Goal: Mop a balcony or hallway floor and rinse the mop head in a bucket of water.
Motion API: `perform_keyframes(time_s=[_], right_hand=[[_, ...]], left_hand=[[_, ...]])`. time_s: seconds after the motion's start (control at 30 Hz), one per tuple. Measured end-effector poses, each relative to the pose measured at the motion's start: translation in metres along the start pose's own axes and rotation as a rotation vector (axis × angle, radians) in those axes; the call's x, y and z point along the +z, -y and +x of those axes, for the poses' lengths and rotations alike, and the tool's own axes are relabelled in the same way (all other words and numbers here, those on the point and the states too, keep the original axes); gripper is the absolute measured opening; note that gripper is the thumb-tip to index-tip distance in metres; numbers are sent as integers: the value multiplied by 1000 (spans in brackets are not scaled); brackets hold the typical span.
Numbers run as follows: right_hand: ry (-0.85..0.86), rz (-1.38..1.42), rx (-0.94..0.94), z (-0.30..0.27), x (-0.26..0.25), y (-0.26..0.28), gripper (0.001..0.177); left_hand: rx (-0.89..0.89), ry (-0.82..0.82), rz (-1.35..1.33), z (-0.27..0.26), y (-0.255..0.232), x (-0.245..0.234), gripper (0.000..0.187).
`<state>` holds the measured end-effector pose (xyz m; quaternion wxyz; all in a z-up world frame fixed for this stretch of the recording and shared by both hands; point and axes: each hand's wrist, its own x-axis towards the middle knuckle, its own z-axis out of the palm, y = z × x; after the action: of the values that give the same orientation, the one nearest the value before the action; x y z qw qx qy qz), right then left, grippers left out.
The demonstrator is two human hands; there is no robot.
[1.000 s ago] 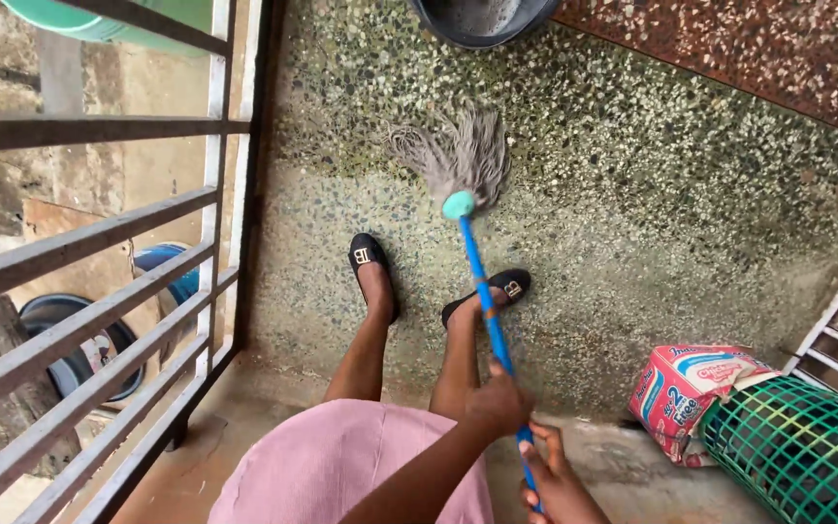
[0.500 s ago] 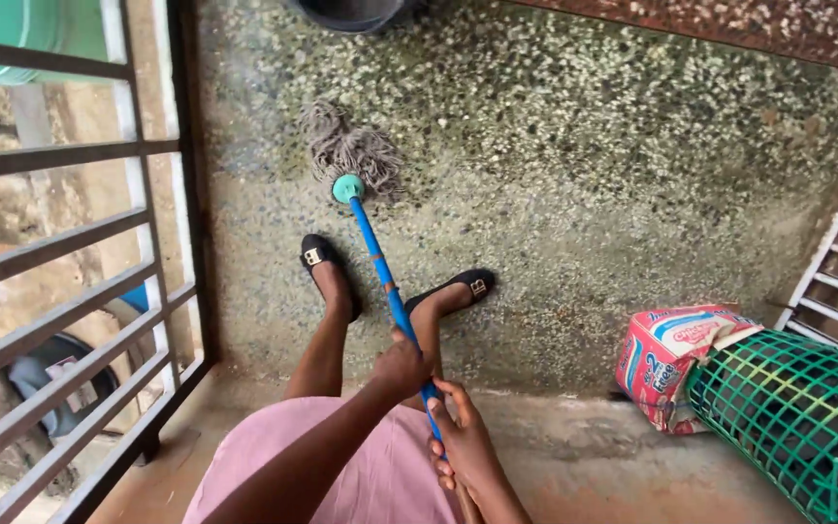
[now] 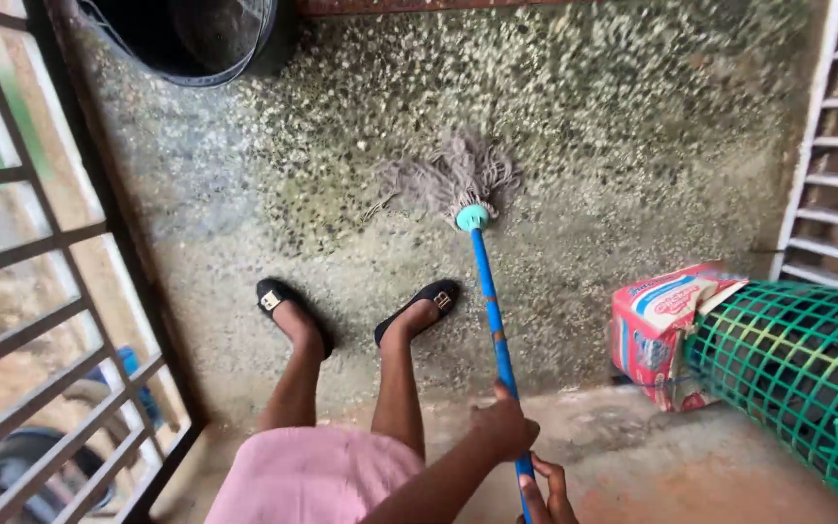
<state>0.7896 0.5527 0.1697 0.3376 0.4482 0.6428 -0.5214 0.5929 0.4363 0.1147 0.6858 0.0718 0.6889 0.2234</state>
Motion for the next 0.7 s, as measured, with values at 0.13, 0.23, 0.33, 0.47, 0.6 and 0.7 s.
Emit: perform_keyframes(time_s=[0.13,0.23,0.33,0.47,0.6,0.7], right_hand=[[160,236,384,-25,28,74,42],[159,343,444,-25,25,139,40],[135,396,470,-30,6,182,38],[142,263,404,-36,-20,224,37],[133,338,338,-2,-35,242,39],[91,409,309,32,-42,252,41]], left_hand=[[-51,11,-218,-37,8,-25,102],[-28,-44,-153,-24,10,-34,100],[-2,-67,-104,1,2,-21,96],[31,-223,-35,18,8,8,86],[222,-307,108,55,-23,-42,37],[20,-275,-99,109,-13,-71,96]])
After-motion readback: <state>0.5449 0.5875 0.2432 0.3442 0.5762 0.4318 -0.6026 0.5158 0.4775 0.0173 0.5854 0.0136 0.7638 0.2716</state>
